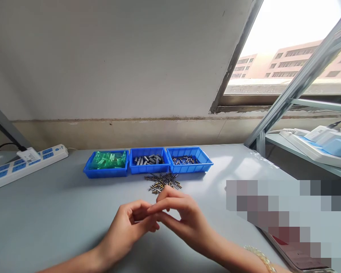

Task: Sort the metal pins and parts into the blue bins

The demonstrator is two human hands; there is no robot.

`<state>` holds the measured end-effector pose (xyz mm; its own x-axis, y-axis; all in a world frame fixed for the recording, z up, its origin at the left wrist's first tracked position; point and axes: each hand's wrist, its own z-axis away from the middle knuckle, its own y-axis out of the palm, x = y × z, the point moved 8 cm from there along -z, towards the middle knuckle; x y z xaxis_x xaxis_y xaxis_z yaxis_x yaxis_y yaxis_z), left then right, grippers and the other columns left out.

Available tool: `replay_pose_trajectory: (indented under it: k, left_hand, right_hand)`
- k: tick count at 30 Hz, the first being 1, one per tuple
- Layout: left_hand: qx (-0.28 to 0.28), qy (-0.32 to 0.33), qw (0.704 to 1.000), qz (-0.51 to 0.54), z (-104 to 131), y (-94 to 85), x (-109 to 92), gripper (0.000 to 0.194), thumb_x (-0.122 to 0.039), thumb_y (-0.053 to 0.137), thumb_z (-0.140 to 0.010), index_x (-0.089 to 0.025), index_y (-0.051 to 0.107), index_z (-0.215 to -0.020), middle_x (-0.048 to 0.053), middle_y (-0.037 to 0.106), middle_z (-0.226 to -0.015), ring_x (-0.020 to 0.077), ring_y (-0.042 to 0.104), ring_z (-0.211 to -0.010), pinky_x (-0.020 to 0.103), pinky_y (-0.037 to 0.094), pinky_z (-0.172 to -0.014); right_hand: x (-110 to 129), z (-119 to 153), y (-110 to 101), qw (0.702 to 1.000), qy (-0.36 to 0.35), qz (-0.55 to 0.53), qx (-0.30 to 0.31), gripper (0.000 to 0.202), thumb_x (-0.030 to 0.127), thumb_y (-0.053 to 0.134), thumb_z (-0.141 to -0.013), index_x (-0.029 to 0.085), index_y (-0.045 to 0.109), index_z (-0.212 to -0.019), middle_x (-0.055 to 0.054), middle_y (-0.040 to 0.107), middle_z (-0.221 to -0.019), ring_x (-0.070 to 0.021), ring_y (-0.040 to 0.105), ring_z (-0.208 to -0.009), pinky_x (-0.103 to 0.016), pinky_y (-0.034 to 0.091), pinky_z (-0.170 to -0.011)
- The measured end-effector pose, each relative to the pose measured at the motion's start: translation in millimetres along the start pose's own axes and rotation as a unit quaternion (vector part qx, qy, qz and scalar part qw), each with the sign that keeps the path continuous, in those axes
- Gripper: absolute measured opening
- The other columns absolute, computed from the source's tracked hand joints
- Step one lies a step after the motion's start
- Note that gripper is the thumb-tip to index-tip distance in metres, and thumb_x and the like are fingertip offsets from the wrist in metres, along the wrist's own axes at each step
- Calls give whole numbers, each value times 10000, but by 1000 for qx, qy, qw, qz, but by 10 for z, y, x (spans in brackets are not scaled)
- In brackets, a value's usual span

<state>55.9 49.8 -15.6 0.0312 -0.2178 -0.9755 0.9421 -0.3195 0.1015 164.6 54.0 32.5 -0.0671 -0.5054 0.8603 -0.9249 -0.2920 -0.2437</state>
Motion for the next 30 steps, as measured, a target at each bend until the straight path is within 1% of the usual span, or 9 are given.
replay_pose_trajectory:
  k: [4, 7, 11, 15, 17, 20, 24, 27, 30]
  left_hand:
    - [61, 0, 998, -10, 13, 135, -16, 113, -225, 739, -672, -136, 671, -684, 3, 613, -665, 153, 556, -666, 261, 441, -650]
    - [58, -5, 998, -10, 3, 126, -6, 64, -189, 712, -668, -138, 681, -692, 6, 626, -668, 162, 569, -684, 273, 452, -674]
    - [-38, 6, 999, 1, 1, -69, -34, 111, -195, 688, -676, -157, 707, -779, 18, 683, -701, 178, 611, -725, 293, 486, -740]
    - [-128, 47, 991, -13, 67, -249, -146, 148, -186, 663, -695, -185, 723, -830, 37, 725, -802, 204, 649, -807, 310, 513, -796]
    - [-116, 71, 990, -30, 80, -238, -185, 158, -180, 643, -719, -196, 732, -849, 40, 735, -825, 210, 661, -825, 314, 525, -803]
    - [-45, 103, 992, -60, 70, -134, -186, 214, -151, 600, -753, -210, 745, -899, 44, 745, -886, 216, 669, -875, 312, 530, -828]
    - [-4, 123, 989, -86, 54, -92, -161, 271, -121, 552, -774, -218, 736, -949, 43, 744, -925, 214, 672, -902, 306, 539, -831]
    - [-24, 157, 975, -156, 31, -146, -234, 294, -116, 526, -786, -221, 711, -987, 46, 737, -965, 219, 670, -923, 319, 540, -840]
    - [-35, 203, 931, -302, -13, -166, -323, 318, -107, 500, -798, -215, 682, -1034, 68, 708, -1087, 243, 630, -1035, 378, 504, -921]
  right_hand:
    - [89, 41, 145, 995, -48, 55, 63, 144, 200, 603, -846, 242, 741, -844, -29, 540, -766, -134, 540, -701, -256, 472, -600]
    - [94, 28, 111, 995, -53, 63, 54, 141, 206, 593, -853, 242, 729, -841, -29, 551, -771, -135, 550, -704, -258, 476, -603]
    - [45, -32, -83, 997, -34, 65, -10, 120, 175, 588, -842, 218, 691, -798, -15, 616, -726, -137, 581, -686, -267, 475, -627]
    - [-128, -51, -228, 993, 44, 89, -60, 80, 174, 606, -795, 210, 664, -754, -9, 676, -724, -141, 589, -659, -275, 479, -628]
    - [-253, -34, -208, 991, 98, 77, -52, 61, 173, 615, -767, 205, 650, -729, -7, 684, -722, -145, 606, -667, -278, 487, -635]
    - [-420, 4, -60, 986, 168, -24, -4, 37, 192, 633, -742, 184, 624, -707, -10, 682, -707, -148, 639, -688, -269, 496, -634]
    - [-522, 24, 76, 962, 224, -153, 37, 161, 295, 702, -703, 165, 607, -699, -8, 677, -658, -140, 646, -649, -246, 482, -586]
    - [-529, -42, -124, 970, 222, -101, -4, 176, 321, 703, -697, 161, 633, -715, -18, 685, -679, -142, 642, -635, -262, 500, -593]
    - [-430, -161, -582, 983, 145, 27, -110, 168, 335, 647, -739, 172, 678, -760, -38, 694, -718, -163, 646, -669, -306, 533, -631]
